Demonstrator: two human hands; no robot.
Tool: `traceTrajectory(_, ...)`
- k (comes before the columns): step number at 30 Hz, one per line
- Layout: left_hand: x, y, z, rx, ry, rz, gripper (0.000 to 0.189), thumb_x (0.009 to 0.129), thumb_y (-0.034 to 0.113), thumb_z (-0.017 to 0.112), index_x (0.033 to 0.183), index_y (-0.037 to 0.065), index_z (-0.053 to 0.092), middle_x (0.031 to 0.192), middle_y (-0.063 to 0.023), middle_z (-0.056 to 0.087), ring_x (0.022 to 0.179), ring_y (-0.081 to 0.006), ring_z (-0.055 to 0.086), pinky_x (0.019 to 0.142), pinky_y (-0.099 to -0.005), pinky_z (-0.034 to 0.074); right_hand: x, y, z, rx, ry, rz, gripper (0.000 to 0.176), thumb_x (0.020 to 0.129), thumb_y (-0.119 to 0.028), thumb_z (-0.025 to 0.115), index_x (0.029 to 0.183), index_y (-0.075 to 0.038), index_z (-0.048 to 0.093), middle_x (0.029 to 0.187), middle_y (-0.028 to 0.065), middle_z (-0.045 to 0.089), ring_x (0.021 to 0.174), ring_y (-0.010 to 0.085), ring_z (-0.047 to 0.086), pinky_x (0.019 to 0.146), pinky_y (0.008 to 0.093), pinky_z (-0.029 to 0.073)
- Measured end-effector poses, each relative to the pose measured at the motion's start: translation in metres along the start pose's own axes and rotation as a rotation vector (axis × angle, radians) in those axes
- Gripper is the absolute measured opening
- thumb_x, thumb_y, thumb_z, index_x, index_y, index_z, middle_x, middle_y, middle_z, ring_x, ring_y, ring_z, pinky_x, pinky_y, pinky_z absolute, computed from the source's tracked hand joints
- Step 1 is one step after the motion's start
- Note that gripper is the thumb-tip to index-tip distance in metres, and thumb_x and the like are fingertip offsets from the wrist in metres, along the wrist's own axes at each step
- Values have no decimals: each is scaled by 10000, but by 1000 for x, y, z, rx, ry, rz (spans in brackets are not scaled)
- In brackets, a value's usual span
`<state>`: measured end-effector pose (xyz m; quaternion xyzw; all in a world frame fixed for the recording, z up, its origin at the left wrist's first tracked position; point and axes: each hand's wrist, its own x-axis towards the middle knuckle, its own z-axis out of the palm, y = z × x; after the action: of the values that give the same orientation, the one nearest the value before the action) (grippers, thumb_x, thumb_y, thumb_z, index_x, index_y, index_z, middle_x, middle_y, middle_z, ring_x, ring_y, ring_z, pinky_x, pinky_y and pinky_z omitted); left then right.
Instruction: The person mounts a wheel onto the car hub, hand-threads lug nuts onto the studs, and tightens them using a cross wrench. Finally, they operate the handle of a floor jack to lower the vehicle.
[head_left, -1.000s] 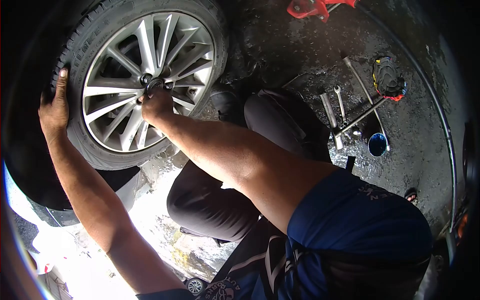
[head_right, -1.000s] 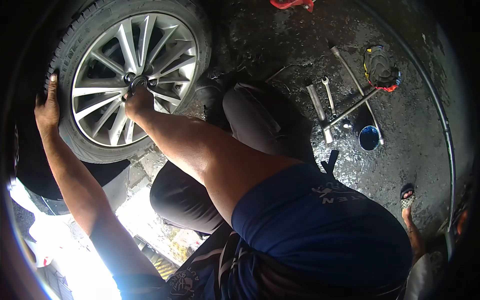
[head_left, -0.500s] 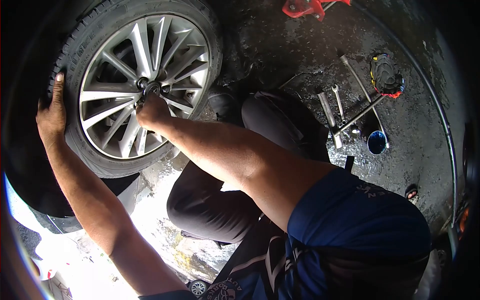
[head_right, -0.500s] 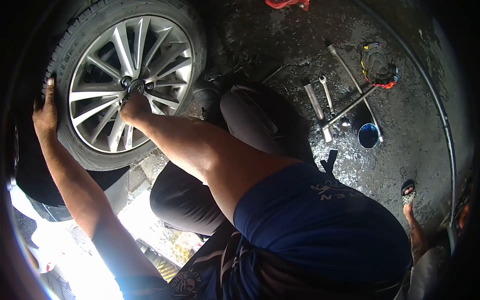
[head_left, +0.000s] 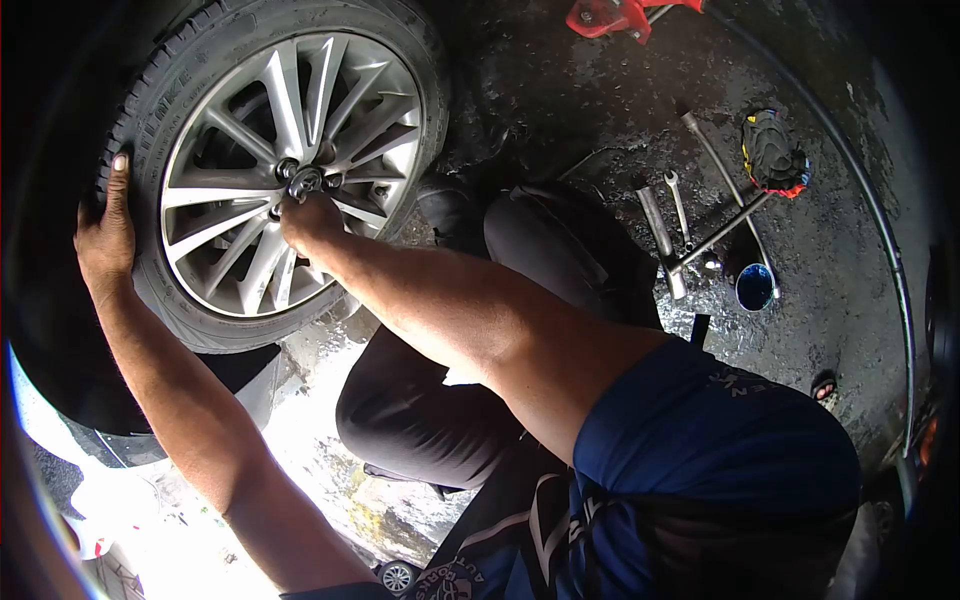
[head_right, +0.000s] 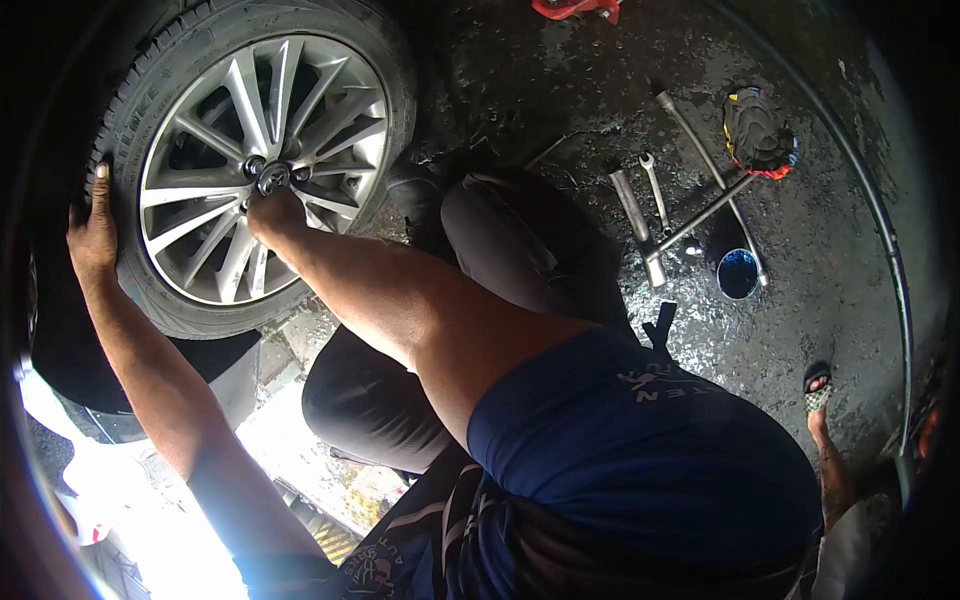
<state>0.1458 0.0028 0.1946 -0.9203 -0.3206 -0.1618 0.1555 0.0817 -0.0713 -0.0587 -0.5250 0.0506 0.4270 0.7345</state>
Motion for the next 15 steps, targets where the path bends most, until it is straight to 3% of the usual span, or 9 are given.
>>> traceTrajectory(3, 2, 1, -2, 25, -37, -23, 963, 699, 729, 640, 1346, 30, 492, 1373, -194, 488, 1310, -297, 433, 1099, -395, 313, -2, -1, 4, -31, 31, 69, 380, 897, -331, 533, 896, 36, 632, 655, 145, 632, 493, 217, 600, 432, 355, 468)
traceTrajectory(4, 2, 1, -2, 21, -37, -20, 963, 699, 729, 640, 1346, 30, 492, 1373, -194, 488, 1310, -297, 433, 1099, -395, 313, -4, -5, 6, -96, 109, 15, 363, 882, -314, 547, 835, 38, 622, 671, 139, 642, 539, 207, 621, 434, 393, 460)
traceTrajectory(5, 1, 1, -2, 10, -12, 20, 968, 708, 716, 644, 1345, 7, 482, 1381, -200, 477, 1317, -302, 421, 1103, -389, 305, -5, -7, 4, 119, -58, 174, 335, 894, -328, 530, 884, -2, 607, 671, 115, 612, 545, 216, 593, 436, 424, 447)
traceTrajectory(7, 2, -6, -1, 5, -17, 34, 992, 724, 685, 658, 1334, -69, 452, 1399, -229, 444, 1335, -319, 387, 1112, -369, 284, -15, -21, -3, 516, -158, 456, 267, 923, -297, 491, 984, -53, 581, 667, 90, 555, 521, 206, 534, 429, 432, 431)
traceTrajectory(9, 8, -15, 1, -19, -51, 40, 1024, 718, 688, 663, 1335, -95, 431, 1401, -247, 431, 1336, -324, 380, 1113, -361, 281, 5, 4, 15, 703, -234, 552, 228, 943, -269, 456, 1057, -97, 553, 653, 69, 498, 475, 206, 467, 420, 398, 428)
traceTrajectory(11, 17, -35, 8, -12, -34, 90, 1034, 724, 688, 658, 1344, -101, 413, 1401, -251, 428, 1336, -324, 378, 1113, -365, 279, -3, -21, -14, 396, -249, 477, 228, 936, -240, 461, 1088, -101, 556, 703, 96, 558, 513, 226, 519, 432, 420, 447)
traceTrajectory(13, 19, -38, 8, -20, -155, -21, 994, 755, 673, 640, 1355, -84, 410, 1400, -244, 433, 1331, -319, 385, 1112, -374, 283, 8, -30, -53, -166, -402, 195, 213, 919, -250, 485, 1037, -94, 571, 836, 130, 602, 614, 267, 578, 461, 426, 478)
traceTrajectory(14, 24, -46, 13, -100, -143, 104, 948, 777, 653, 632, 1356, -67, 422, 1399, -237, 438, 1324, -317, 394, 1108, -377, 289, 13, -40, -92, -621, -583, -179, 187, 886, -203, 511, 974, -80, 620, 863, 146, 637, 716, 280, 633, 571, 417, 538)
traceTrajectory(15, 29, -58, 19, -175, -130, 224, 902, 799, 633, 625, 1356, -50, 434, 1397, -231, 444, 1317, -314, 403, 1103, -380, 295, 9, -62, -141, -961, -657, -517, 271, 885, -187, 471, 942, 4, 655, 828, 180, 652, 763, 273, 633, 717, 406, 528)
